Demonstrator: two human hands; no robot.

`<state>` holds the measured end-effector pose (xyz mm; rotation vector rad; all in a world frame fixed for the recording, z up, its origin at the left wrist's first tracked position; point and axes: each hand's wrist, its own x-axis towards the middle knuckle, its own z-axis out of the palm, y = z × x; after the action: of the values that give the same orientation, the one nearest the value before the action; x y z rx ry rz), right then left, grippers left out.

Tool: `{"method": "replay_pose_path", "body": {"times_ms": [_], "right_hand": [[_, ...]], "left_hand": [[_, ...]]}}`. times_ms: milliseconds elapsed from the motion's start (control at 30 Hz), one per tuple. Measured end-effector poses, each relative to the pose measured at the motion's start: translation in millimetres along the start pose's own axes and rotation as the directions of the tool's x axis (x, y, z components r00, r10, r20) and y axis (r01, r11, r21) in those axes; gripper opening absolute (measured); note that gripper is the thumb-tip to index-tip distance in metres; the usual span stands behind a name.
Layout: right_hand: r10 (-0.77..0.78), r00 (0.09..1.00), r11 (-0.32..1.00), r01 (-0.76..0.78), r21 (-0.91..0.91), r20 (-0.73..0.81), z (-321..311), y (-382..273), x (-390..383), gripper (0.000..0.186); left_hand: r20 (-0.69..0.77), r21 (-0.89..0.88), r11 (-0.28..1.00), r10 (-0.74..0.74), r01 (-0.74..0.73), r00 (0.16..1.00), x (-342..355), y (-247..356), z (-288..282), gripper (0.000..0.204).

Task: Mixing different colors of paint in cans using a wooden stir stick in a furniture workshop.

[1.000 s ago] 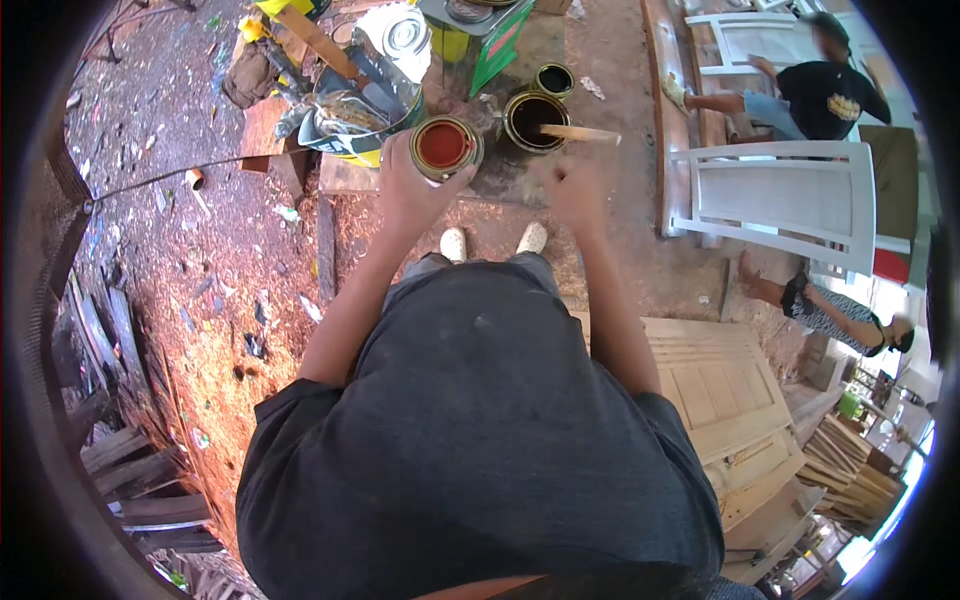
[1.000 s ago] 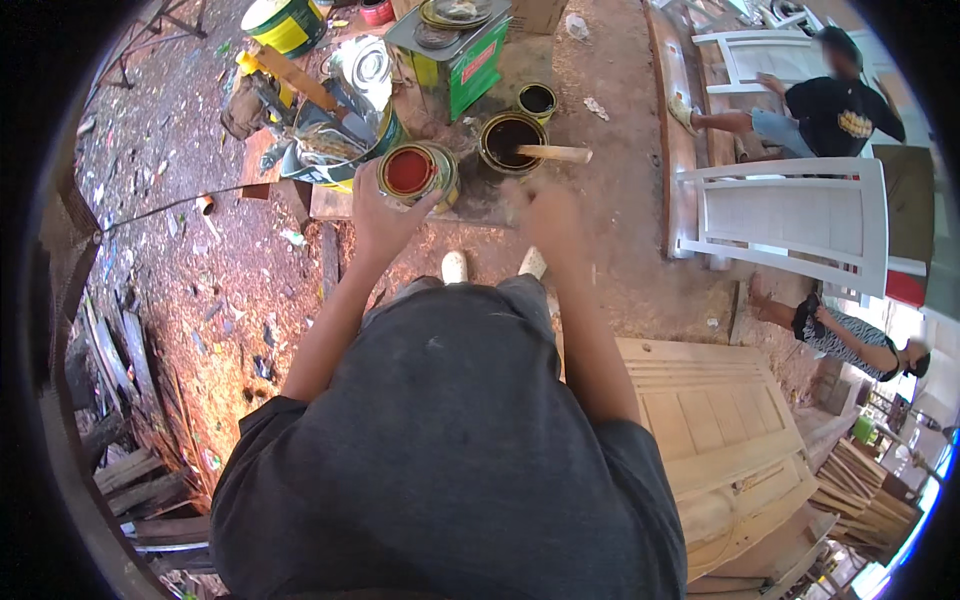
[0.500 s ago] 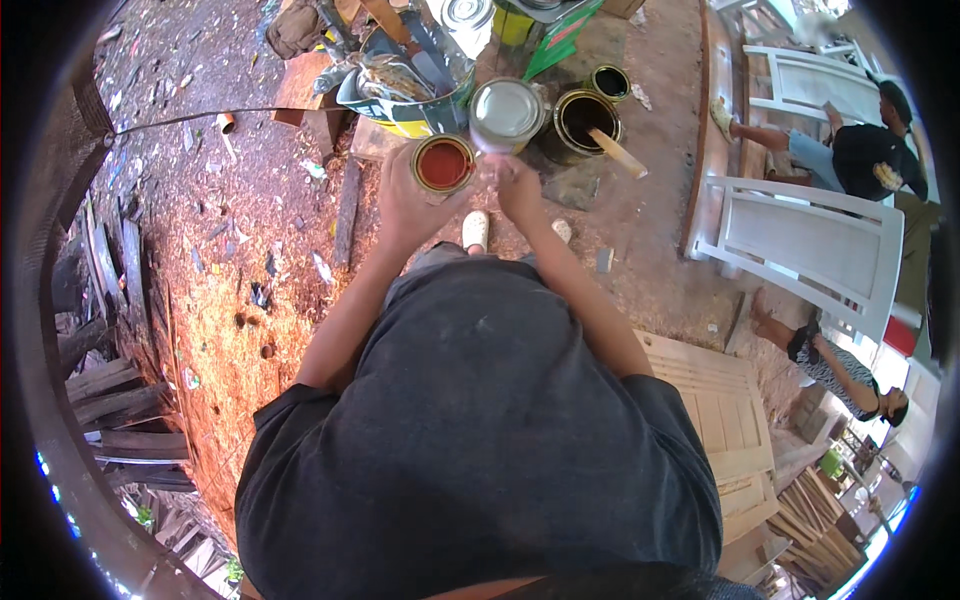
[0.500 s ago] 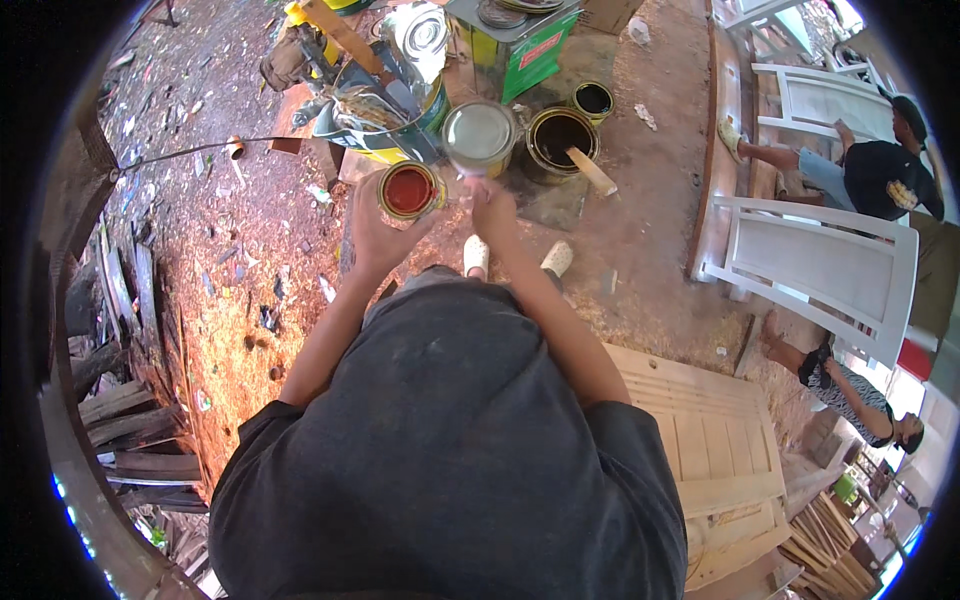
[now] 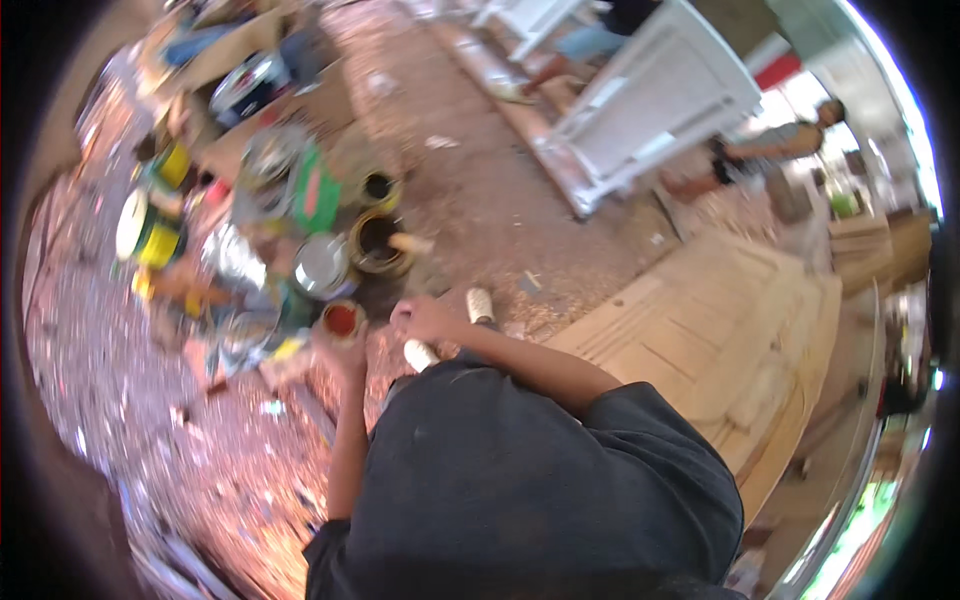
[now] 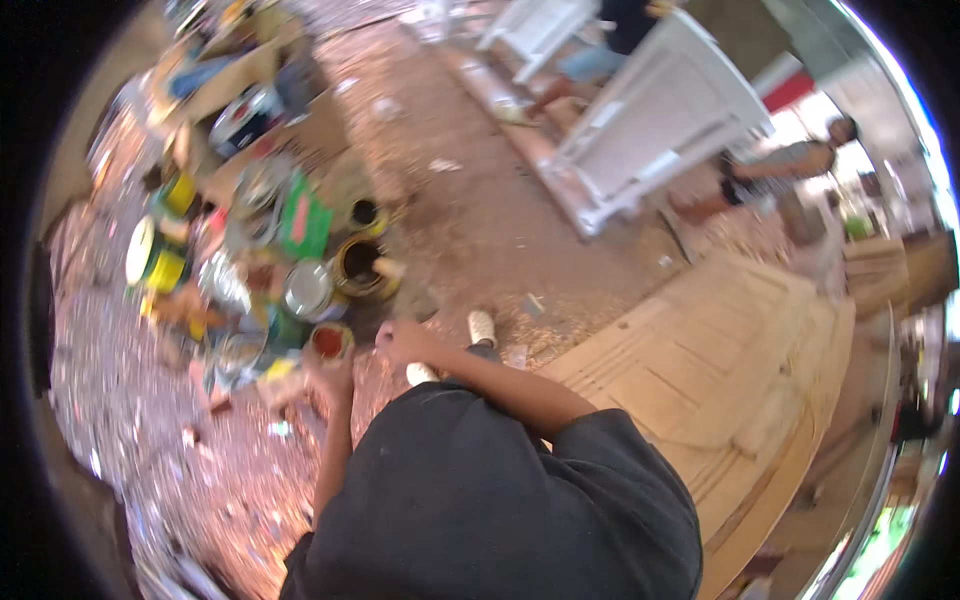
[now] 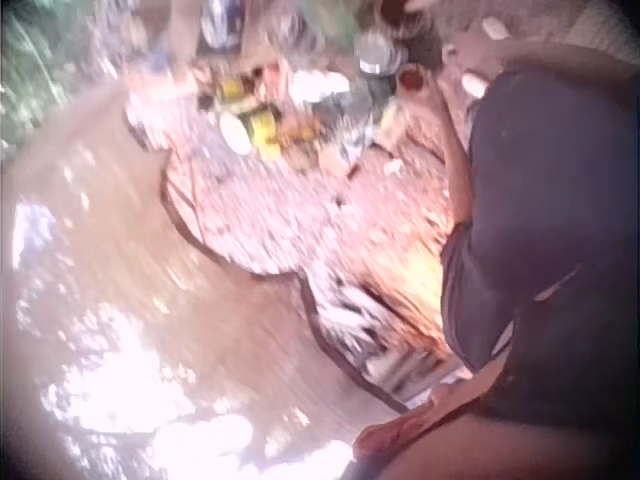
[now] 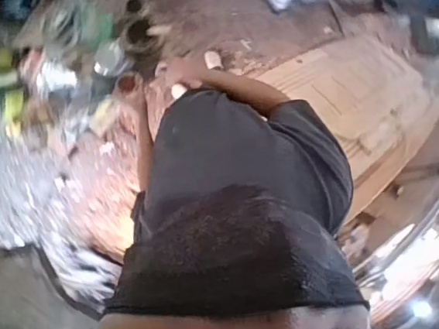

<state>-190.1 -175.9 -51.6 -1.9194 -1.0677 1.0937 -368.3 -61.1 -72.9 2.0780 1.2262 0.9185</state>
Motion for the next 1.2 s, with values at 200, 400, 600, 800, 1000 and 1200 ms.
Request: {"method": "replay_pose_path", "body": {"times_ms": [200,400,600,800,1000,1200], "right_hand": [[0.083,0.979,0.996,-0.077,0.038,-0.186,-46.5,6.5,-34.0,0.024],[0.029,0.952,1.000,-0.023,0.021,-0.305,-45.7,16.5,-36.3,0.026],[0.016,0.954,0.999,-0.006,0.036,-0.299,-20.9,40.9,-42.3,0.025],[0.161,0.968,0.985,-0.171,-0.034,-0.191,-36.6,20.2,-52.4,0.023],[0.058,0.975,0.998,-0.061,-0.007,-0.214,-33.3,37.8,-49.3,0.023],[0.074,0.965,0.991,-0.042,0.128,-0.252,-30.5,45.3,-48.7,0.023]], "left_hand": [[0.056,-0.029,0.999,0.016,-0.014,0.998,2.4,14.0,14.4,0.083],[0.058,0.024,1.000,-0.005,0.004,0.998,-2.2,12.2,15.9,0.089],[0.070,-0.039,0.999,-0.034,0.037,0.997,-2.2,8.7,13.0,0.091],[0.085,0.082,0.994,-0.081,0.074,0.993,-10.4,6.2,12.7,0.093],[0.023,-0.002,0.996,-0.086,0.086,0.996,-21.5,-4.8,4.3,0.086],[0.074,-0.053,0.998,-0.038,0.042,0.997,-35.7,-12.5,-19.6,0.060]]}}
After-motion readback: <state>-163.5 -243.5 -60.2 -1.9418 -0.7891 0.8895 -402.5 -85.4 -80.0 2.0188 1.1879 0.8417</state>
